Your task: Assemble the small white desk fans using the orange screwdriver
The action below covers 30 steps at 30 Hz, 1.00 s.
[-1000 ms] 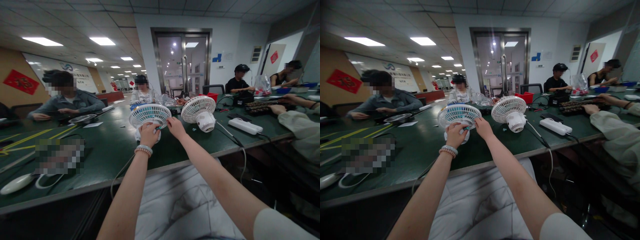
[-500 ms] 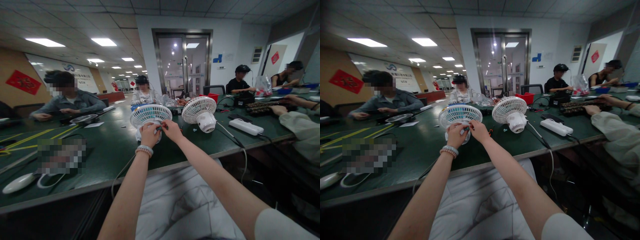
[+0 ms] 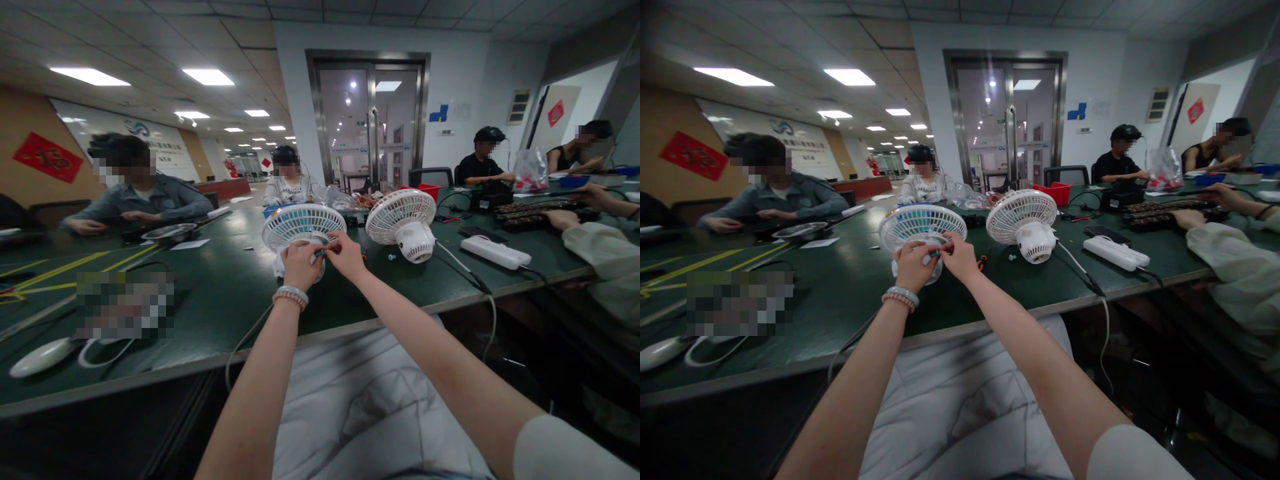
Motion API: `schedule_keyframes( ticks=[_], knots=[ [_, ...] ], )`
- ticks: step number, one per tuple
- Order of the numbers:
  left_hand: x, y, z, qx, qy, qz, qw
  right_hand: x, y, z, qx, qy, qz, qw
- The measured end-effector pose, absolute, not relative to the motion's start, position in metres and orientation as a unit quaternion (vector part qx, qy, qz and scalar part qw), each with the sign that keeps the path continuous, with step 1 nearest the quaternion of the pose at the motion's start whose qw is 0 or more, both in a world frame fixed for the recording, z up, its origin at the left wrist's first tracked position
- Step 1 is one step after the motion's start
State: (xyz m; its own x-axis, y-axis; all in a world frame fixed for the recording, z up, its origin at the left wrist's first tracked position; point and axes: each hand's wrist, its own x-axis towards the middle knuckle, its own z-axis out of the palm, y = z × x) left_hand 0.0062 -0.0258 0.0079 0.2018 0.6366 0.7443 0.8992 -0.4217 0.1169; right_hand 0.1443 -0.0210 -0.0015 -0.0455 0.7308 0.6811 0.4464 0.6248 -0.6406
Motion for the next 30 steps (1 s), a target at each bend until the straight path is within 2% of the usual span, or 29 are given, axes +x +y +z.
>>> schedule_keyframes(
  ticks=[8, 30],
  knots=[
    [0.0061, -0.0262, 0.0082, -0.757, -0.509, -0.374, 0.170, 0.1426, -0.0154, -0.0056, -0.384, -0.694, 0.145, 0.591],
    [0.0042, -0.0266, 0.0073, -0.758, -0.504, -0.373, 0.179, 0.1405, -0.0146, -0.0062, -0.395, -0.697, 0.160, 0.577]
  ],
)
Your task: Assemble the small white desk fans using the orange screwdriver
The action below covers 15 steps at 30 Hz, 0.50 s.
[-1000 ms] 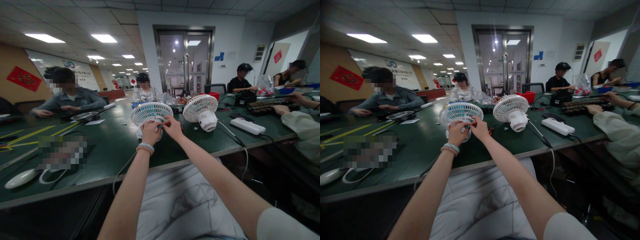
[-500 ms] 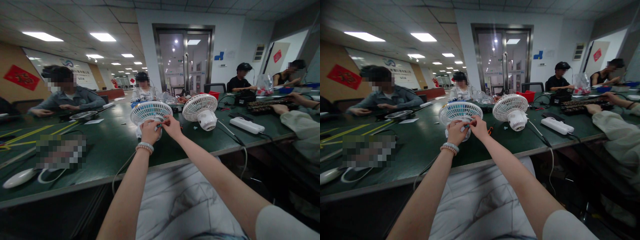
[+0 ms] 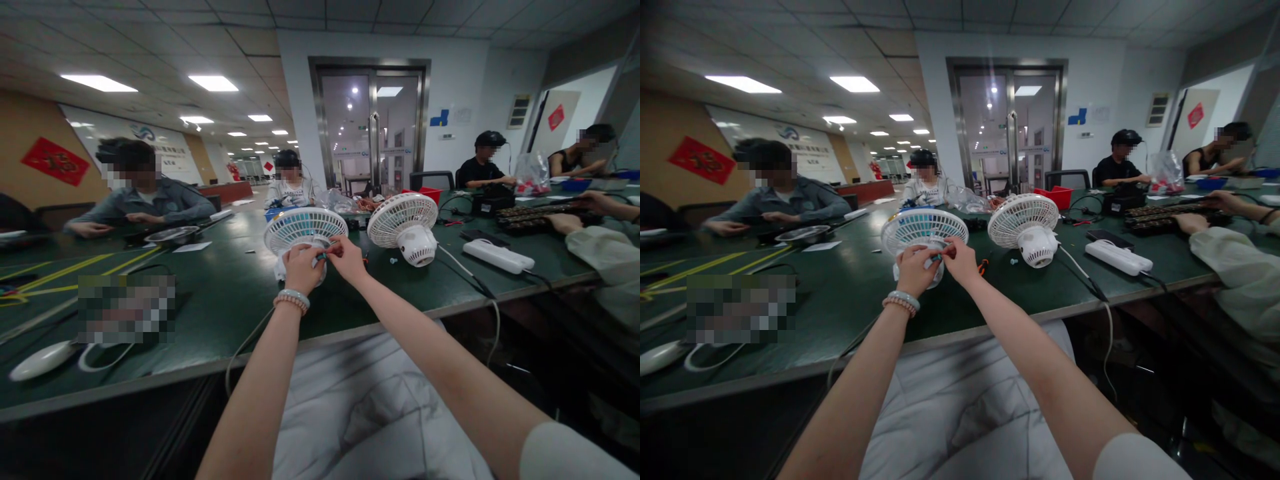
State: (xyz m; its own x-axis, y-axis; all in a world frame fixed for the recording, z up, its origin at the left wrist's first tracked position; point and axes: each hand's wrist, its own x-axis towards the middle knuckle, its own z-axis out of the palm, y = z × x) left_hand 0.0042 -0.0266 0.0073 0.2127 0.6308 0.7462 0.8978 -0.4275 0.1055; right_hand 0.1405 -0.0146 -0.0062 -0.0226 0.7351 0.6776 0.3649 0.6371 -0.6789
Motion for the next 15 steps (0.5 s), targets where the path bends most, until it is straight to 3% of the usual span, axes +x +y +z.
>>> schedule_keyframes(
  ticks=[15],
  knots=[
    [0.0060, -0.0270, 0.0088, -0.757, -0.505, -0.376, 0.176, 0.1438, -0.0169, -0.0030, -0.435, -0.716, 0.108, 0.536]
  ],
)
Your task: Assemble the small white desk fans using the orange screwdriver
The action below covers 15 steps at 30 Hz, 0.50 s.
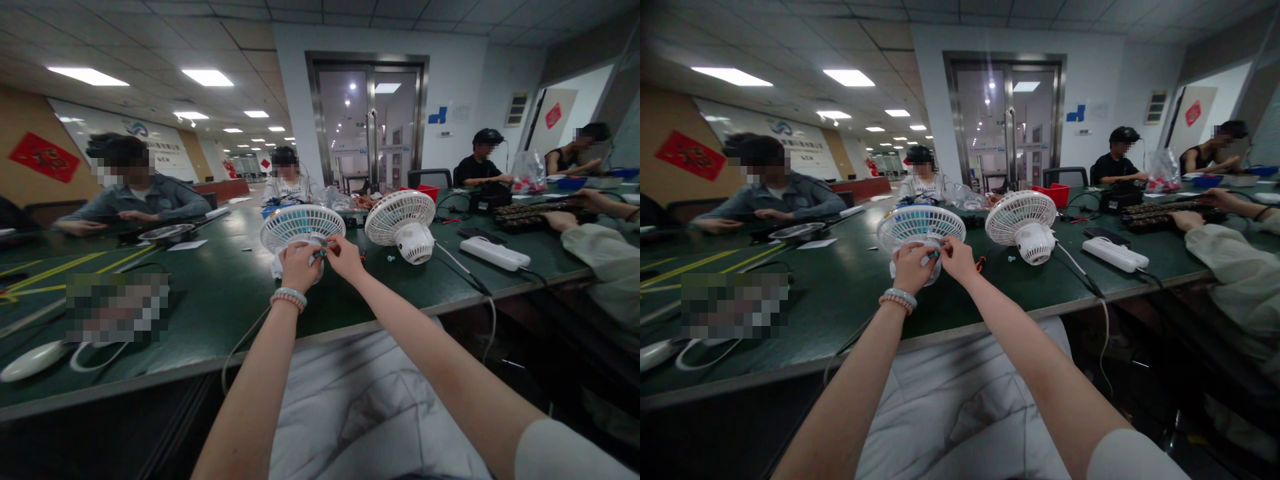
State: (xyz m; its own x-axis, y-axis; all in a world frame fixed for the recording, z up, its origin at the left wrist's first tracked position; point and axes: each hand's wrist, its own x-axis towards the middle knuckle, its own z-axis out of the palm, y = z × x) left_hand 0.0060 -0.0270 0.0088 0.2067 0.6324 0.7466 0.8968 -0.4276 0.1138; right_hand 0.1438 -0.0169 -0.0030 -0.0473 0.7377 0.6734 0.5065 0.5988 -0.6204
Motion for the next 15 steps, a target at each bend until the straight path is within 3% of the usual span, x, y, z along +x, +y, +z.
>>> schedule_keyframes(
  ticks=[4, 8, 15],
  knots=[
    [0.006, -0.027, 0.008, -0.757, -0.500, -0.380, 0.182, 0.147, -0.016, -0.004, -0.515, -0.700, 0.040, 0.493],
    [0.007, -0.028, 0.009, -0.755, -0.505, -0.379, 0.180, 0.149, -0.017, -0.012, -0.674, -0.642, -0.006, 0.367],
    [0.005, -0.027, 0.008, -0.756, -0.497, -0.383, 0.182, 0.155, -0.007, -0.018, -0.768, -0.606, 0.094, 0.188]
  ],
)
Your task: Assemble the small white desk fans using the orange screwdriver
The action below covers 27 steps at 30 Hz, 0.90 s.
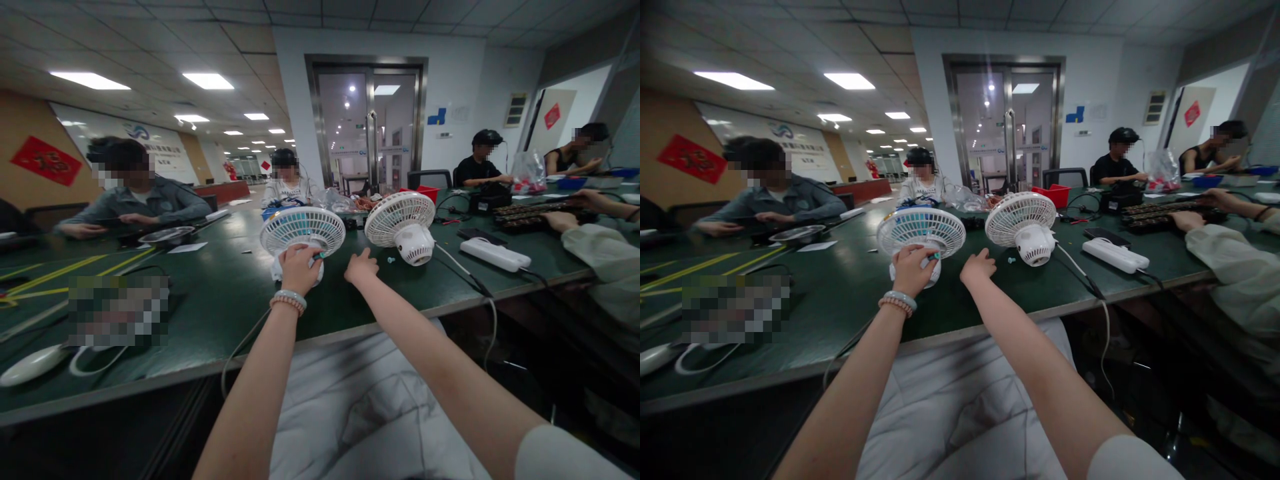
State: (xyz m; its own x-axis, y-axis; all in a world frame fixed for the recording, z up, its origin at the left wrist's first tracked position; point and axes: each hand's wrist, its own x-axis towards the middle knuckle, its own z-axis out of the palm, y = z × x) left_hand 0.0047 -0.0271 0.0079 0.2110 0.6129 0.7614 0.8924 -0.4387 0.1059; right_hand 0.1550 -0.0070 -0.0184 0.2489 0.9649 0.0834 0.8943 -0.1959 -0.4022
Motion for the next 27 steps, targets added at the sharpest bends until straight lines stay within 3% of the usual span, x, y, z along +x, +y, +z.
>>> schedule_keyframes(
  ticks=[7, 16, 21, 27],
  knots=[
    [0.003, -0.027, 0.007, -0.755, -0.499, -0.382, 0.186, 0.165, -0.009, -0.010, -0.745, -0.621, 0.121, 0.210],
    [0.002, -0.027, 0.007, -0.755, -0.503, -0.378, 0.182, 0.220, 0.002, 0.034, -0.575, -0.625, 0.026, 0.527],
    [0.002, -0.027, 0.006, -0.754, -0.502, -0.382, 0.181, 0.230, 0.003, 0.021, -0.423, -0.556, 0.166, 0.696],
    [0.003, -0.028, 0.007, -0.758, -0.504, -0.372, 0.184, 0.223, -0.010, -0.008, -0.339, -0.524, 0.264, 0.735]
  ],
)
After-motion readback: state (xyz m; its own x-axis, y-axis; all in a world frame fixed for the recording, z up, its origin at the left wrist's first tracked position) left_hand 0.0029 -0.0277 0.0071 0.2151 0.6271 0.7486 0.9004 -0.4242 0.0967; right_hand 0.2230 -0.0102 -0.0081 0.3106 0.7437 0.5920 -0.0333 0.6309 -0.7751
